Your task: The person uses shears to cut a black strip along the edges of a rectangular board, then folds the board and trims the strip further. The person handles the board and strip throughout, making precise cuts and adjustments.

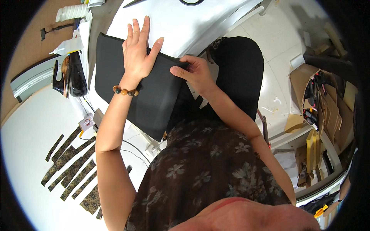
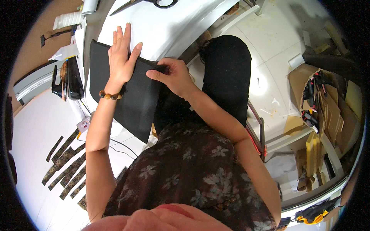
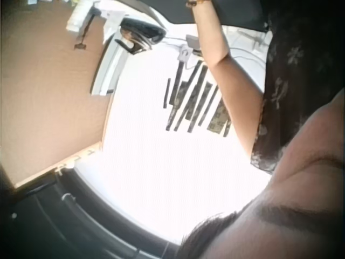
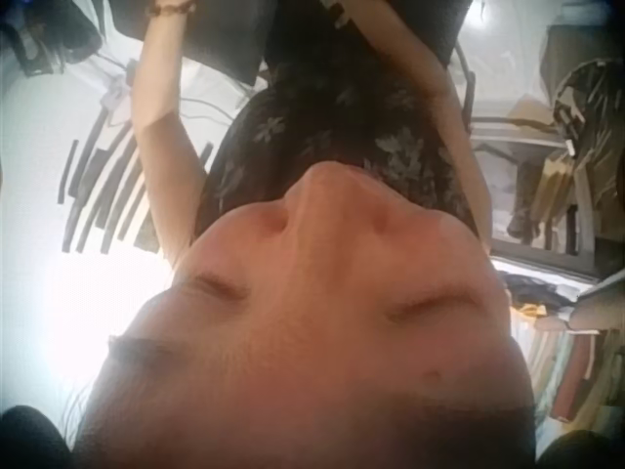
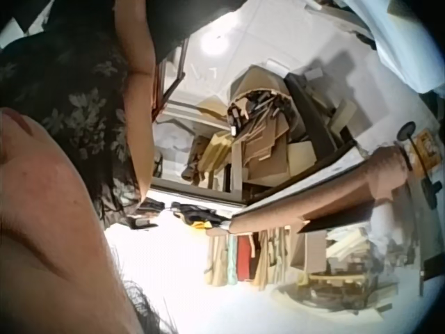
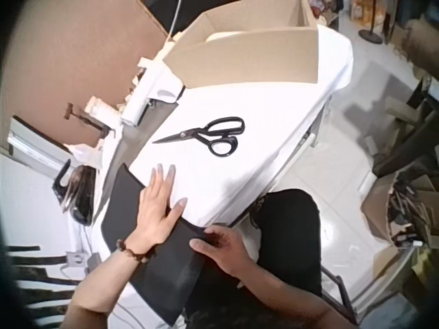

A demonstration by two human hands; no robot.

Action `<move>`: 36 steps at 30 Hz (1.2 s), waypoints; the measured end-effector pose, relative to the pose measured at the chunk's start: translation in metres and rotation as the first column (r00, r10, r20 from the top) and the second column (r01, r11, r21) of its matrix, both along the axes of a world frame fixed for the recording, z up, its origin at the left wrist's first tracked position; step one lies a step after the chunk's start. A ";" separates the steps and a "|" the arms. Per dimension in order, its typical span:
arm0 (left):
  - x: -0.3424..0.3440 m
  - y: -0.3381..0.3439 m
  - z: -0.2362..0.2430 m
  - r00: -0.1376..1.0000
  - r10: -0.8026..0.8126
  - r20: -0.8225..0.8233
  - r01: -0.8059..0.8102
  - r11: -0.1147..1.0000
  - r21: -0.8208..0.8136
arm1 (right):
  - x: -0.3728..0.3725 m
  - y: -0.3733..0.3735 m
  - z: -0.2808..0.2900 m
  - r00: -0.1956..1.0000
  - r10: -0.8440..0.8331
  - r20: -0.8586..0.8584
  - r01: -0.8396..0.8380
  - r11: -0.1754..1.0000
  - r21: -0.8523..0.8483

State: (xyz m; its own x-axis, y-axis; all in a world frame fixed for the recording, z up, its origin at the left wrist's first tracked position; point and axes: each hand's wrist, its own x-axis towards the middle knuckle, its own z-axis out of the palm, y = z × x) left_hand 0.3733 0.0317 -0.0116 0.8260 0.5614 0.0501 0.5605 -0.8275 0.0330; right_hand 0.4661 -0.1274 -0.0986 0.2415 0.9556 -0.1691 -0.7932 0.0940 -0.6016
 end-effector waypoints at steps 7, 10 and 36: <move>-0.002 0.002 -0.004 1.000 -0.003 0.018 0.003 1.000 0.013 | -0.001 -0.001 0.001 0.999 0.010 -0.048 -0.009 1.000 0.019; -0.002 0.003 -0.005 0.999 0.000 0.035 0.000 1.000 0.004 | -0.005 -0.002 0.009 0.998 0.001 -0.068 -0.001 1.000 -0.006; 0.000 0.006 -0.020 0.995 0.031 0.095 -0.031 1.000 -0.001 | -0.007 -0.010 -0.003 0.969 -0.163 -0.185 0.174 0.984 0.045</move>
State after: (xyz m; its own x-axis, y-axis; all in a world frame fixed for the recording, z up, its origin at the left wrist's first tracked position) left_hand 0.3733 0.0379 -0.0317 0.7995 0.5868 0.1280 0.5804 -0.8097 0.0865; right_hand 0.4595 -0.1371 -0.1012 0.3705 0.9135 -0.1678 -0.8577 0.2672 -0.4393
